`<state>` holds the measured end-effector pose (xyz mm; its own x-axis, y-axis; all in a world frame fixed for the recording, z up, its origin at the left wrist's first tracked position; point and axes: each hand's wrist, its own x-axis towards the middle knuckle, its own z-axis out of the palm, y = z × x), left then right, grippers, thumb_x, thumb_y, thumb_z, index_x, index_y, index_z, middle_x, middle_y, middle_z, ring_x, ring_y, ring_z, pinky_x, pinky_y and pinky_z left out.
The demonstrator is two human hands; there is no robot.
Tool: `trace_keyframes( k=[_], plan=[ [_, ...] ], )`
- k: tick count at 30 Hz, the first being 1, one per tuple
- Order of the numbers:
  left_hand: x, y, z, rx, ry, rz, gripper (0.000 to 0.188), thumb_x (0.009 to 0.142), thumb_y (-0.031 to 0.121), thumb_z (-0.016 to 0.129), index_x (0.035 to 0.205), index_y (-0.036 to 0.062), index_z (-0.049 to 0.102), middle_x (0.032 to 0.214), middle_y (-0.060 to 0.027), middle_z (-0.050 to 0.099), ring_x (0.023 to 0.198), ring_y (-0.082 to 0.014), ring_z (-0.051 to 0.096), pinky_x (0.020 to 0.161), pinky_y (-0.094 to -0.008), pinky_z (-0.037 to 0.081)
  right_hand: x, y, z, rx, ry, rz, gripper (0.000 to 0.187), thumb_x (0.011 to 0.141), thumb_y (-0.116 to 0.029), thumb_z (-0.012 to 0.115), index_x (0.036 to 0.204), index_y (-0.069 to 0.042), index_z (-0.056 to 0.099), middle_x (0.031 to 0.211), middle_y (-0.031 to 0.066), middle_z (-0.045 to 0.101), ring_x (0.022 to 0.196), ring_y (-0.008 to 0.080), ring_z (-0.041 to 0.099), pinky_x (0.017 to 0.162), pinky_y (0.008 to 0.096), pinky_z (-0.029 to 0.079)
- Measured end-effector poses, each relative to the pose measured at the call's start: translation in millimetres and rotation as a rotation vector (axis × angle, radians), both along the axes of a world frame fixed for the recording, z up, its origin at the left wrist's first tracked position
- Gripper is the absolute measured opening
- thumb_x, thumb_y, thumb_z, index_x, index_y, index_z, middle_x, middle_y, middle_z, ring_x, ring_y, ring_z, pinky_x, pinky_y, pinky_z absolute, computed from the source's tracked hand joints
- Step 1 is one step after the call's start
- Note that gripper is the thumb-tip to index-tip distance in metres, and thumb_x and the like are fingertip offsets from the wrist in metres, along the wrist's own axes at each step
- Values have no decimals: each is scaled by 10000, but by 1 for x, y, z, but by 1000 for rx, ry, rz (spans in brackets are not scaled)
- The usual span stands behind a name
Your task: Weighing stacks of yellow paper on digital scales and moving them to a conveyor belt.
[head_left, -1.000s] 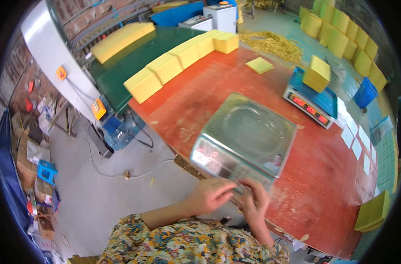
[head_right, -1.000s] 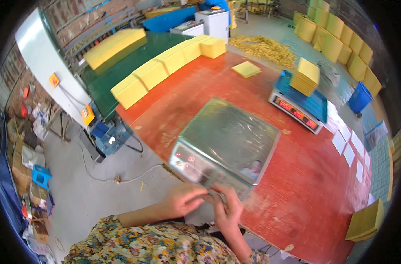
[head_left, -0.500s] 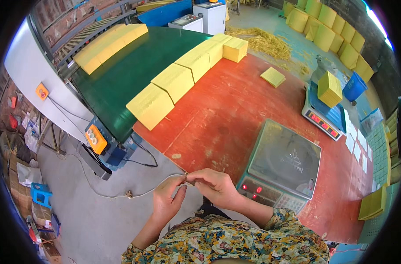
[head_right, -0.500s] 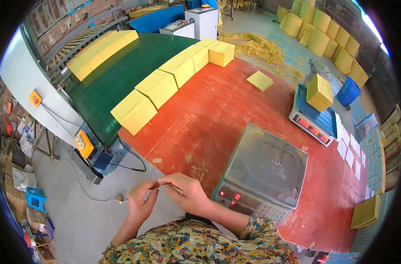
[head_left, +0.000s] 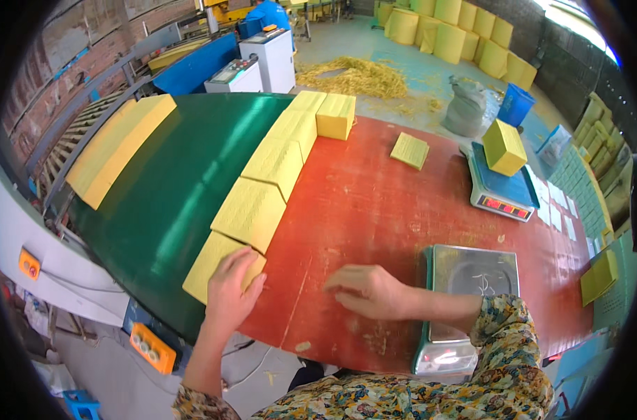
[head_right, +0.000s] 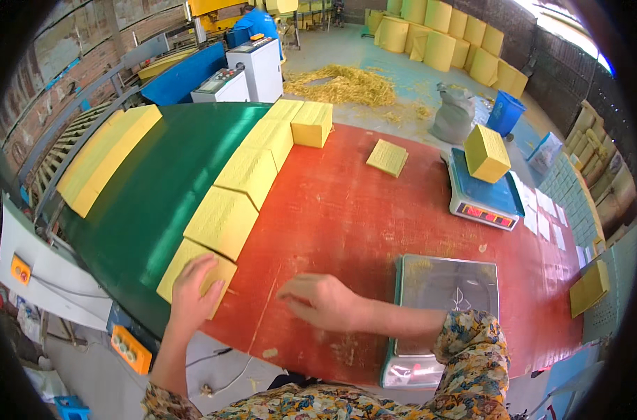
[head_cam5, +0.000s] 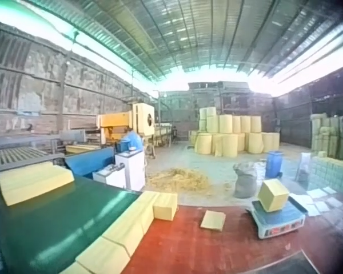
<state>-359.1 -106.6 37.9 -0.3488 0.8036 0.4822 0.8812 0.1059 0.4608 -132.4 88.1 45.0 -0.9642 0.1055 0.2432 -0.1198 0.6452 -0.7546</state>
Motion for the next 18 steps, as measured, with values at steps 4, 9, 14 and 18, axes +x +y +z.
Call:
trace_keyframes(
  k=[4, 9, 14, 18],
  plan=[
    [-75, 102, -3, -74, -8, -113, 398, 855, 191, 708, 1188, -9, 626, 1324, -209, 562, 1203, -374, 556, 988, -442, 477, -87, 77, -11, 63, 47, -269, 180, 854, -70, 653, 1019, -10, 694, 949, 158, 702, 842, 274, 687, 742, 353, 546],
    [-145, 225, -9, -196, 187, -227, 550, 925, 318, 638, 1361, 8, 513, 1485, -200, 421, 1364, -367, 421, 1113, -457, 369, -209, 199, -39, 147, 109, -532, 191, 846, -82, 586, 976, -9, 707, 945, 187, 708, 893, 359, 685, 805, 436, 547],
    [-199, 315, -64, -370, 277, -89, 723, 987, 483, 505, 1510, 21, 317, 1582, -193, 286, 1478, -351, 240, 1195, -511, 215, -309, 333, -68, 321, 94, -798, 257, 834, -127, 588, 1050, -24, 682, 1066, 214, 672, 1016, 385, 643, 890, 462, 515],
    [-188, 335, -92, -383, 360, -182, 758, 947, 443, 582, 1516, 22, 311, 1578, -208, 288, 1482, -353, 232, 1207, -519, 166, -350, 460, -79, 717, 127, -1116, 506, 877, -328, 601, 1300, -60, 525, 1324, 160, 543, 1273, 341, 489, 1046, 535, 383]
  ],
)
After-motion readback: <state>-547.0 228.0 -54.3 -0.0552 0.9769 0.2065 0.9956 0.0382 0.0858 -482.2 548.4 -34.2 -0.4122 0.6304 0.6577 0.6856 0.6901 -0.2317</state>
